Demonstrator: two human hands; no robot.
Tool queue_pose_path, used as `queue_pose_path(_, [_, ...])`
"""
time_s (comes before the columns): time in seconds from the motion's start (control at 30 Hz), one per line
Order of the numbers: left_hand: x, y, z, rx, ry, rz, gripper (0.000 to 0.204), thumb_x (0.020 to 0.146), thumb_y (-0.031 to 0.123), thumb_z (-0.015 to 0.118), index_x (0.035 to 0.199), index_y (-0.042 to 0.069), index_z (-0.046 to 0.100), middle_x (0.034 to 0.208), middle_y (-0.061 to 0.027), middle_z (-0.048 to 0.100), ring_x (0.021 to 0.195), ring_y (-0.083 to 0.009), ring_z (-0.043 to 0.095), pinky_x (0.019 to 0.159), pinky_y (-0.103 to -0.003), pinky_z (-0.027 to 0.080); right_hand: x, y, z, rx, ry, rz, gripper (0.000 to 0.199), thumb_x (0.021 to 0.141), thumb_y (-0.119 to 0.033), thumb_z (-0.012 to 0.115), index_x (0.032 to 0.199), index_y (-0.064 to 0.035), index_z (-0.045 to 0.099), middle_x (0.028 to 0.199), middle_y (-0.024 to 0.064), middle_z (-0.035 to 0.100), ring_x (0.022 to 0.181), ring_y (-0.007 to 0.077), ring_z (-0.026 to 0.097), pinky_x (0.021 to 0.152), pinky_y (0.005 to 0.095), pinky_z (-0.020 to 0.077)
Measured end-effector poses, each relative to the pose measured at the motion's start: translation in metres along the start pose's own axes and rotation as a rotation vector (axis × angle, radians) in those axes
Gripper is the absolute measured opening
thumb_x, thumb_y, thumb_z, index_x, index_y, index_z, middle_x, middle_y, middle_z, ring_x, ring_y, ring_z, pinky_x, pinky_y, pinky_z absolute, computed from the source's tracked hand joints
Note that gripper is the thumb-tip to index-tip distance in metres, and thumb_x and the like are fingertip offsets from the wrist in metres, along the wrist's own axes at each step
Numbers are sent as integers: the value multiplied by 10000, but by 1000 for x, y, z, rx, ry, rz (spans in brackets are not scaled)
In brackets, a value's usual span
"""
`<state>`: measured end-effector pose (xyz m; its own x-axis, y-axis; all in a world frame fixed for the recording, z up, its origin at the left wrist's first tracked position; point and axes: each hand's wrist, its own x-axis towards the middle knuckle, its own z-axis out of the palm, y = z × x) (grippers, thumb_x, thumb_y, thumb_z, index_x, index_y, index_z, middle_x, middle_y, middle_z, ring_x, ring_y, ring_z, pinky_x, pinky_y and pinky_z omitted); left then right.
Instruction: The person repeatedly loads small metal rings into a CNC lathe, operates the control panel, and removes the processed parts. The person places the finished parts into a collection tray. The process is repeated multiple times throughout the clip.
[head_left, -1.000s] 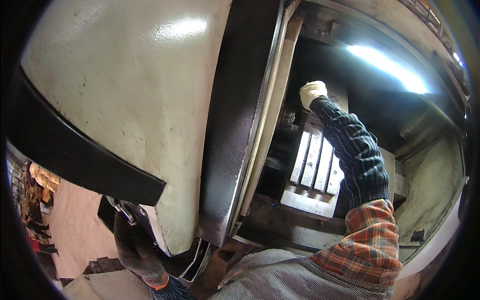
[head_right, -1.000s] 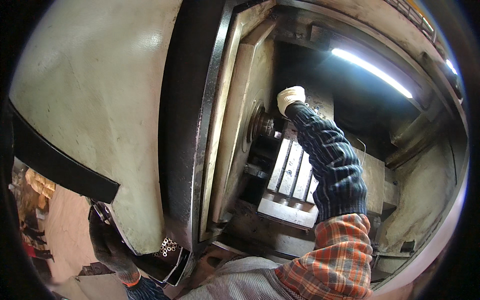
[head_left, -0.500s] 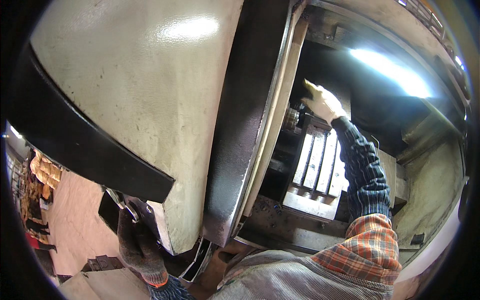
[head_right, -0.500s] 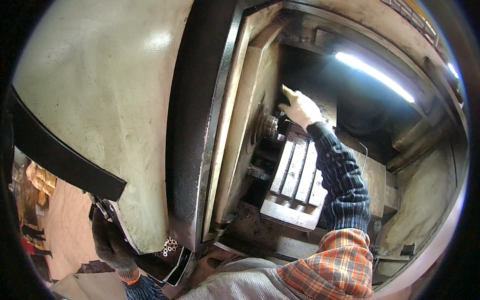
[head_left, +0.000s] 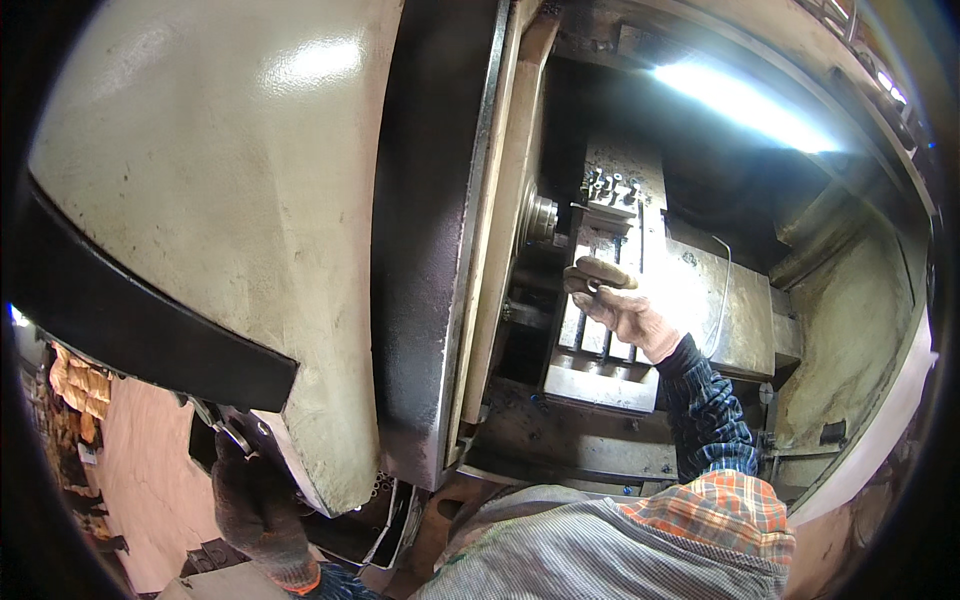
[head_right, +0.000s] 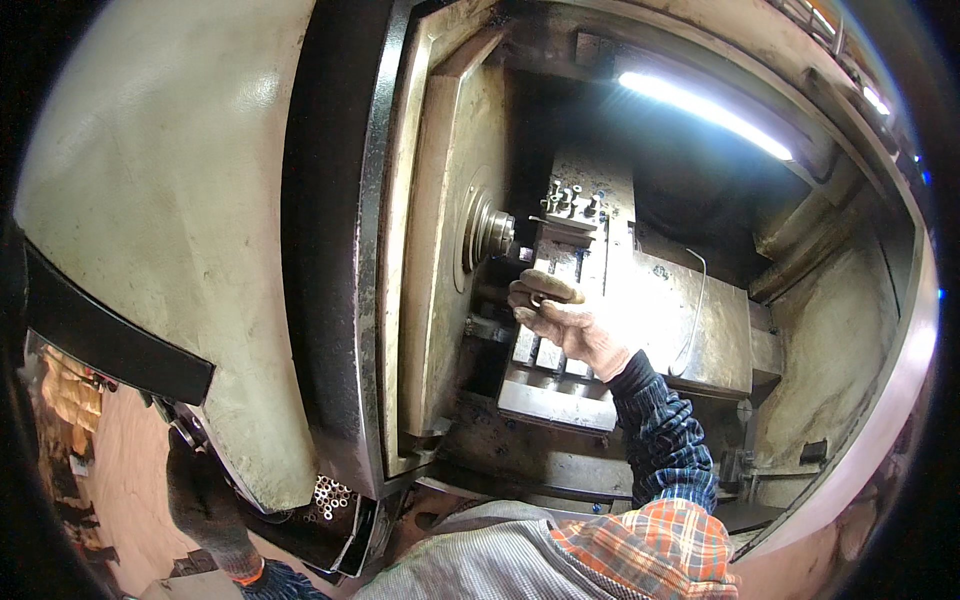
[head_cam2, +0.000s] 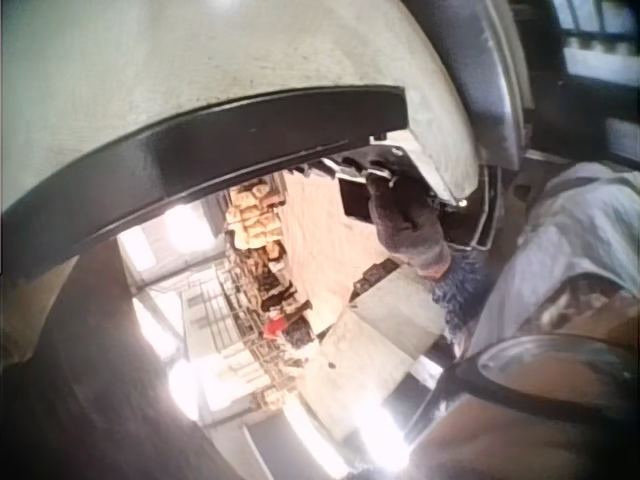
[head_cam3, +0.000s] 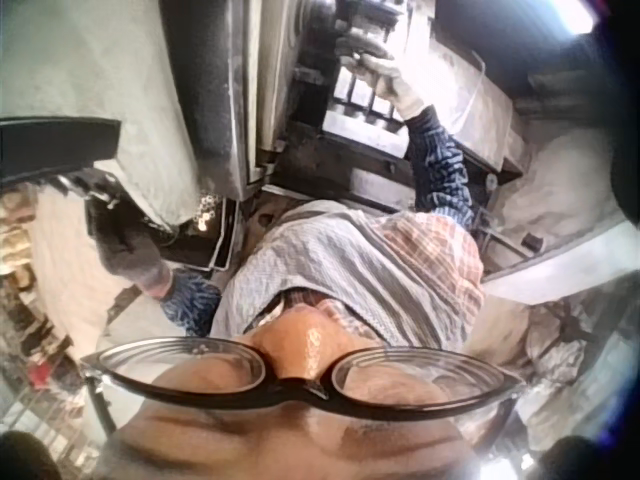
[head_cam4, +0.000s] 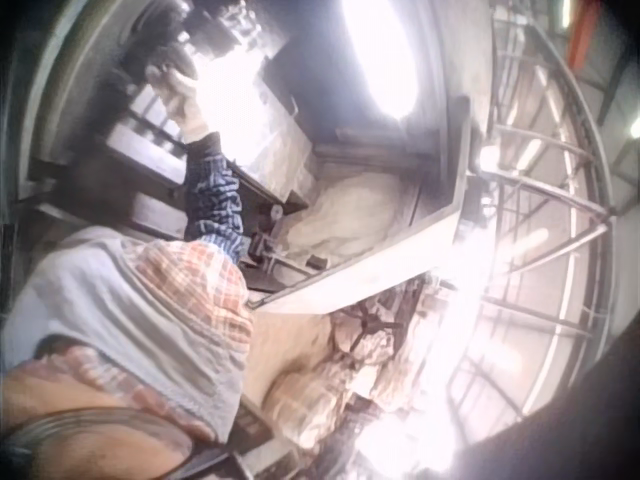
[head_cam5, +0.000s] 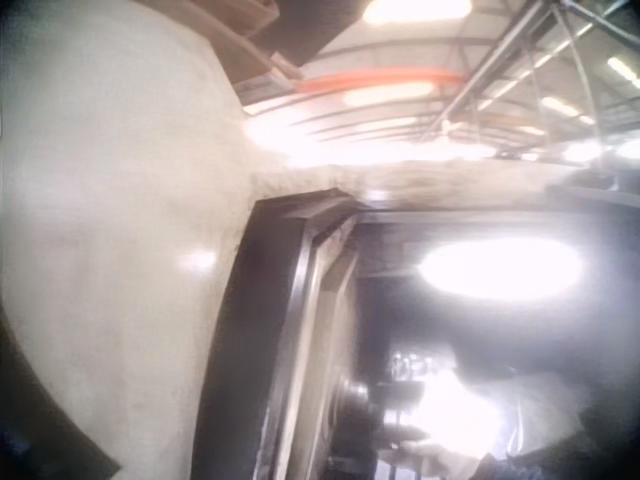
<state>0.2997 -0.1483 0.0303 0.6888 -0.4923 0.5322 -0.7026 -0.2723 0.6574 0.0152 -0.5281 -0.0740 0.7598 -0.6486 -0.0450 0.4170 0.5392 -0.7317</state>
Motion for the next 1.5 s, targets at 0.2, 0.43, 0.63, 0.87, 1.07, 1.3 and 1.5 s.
queue_pose_path(0.2, [7,9,-4,-101,-78,-39,462,917,9,504,1372,-70,487,1273,-163,617,1069,-202,627,926,-317,493,-16,8,31,-68,-37,57,540,955,-302,628,1402,-57,448,1290,132,589,1064,192,637,858,296,548])
queue_pose_path(0.43, [9,8,32,-49,143,-11,448,906,4,513,1348,-67,516,1120,-149,651,770,-124,591,678,-251,491,-27,1,57,-133,-69,-10,600,931,-442,631,1355,-48,474,1140,89,615,778,156,651,590,309,539])
queue_pose_path(0.63, [28,15,55,24,62,-152,439,879,29,494,1299,-93,542,1133,-177,655,821,-165,610,708,-279,505,-24,-20,59,-144,114,-32,582,957,-470,585,1342,-46,482,941,82,606,590,83,536,512,216,450])
queue_pose_path(0.87, [50,6,74,-97,71,-30,445,877,57,485,1288,-101,549,1225,-206,632,1061,-267,626,913,-346,493,-13,-35,54,-14,100,-26,630,963,-442,588,1413,-39,408,1032,80,600,698,72,477,592,221,422])
queue_pose_path(1.07, [66,15,89,-26,24,-47,430,905,50,469,1307,-85,541,1288,-203,600,1144,-282,593,980,-351,460,2,-62,41,64,44,-30,603,924,-426,649,1341,-28,467,977,29,539,777,62,507,650,167,459])
queue_pose_path(1.3, [69,21,100,-148,55,123,281,950,86,607,1176,-77,640,1083,-187,695,902,-247,692,721,-315,584,1,-115,47,-304,226,-144,375,903,-258,707,1152,-9,579,956,87,649,816,149,656,696,307,581])
queue_pose_path(1.5, [64,45,93,-276,-46,-68,382,970,103,536,1305,-81,547,1146,-196,657,869,-224,642,751,-309,540,19,-247,26,-1592,879,-522,242,891,-273,699,1013,-64,686,969,73,716,897,164,680,814,307,535])
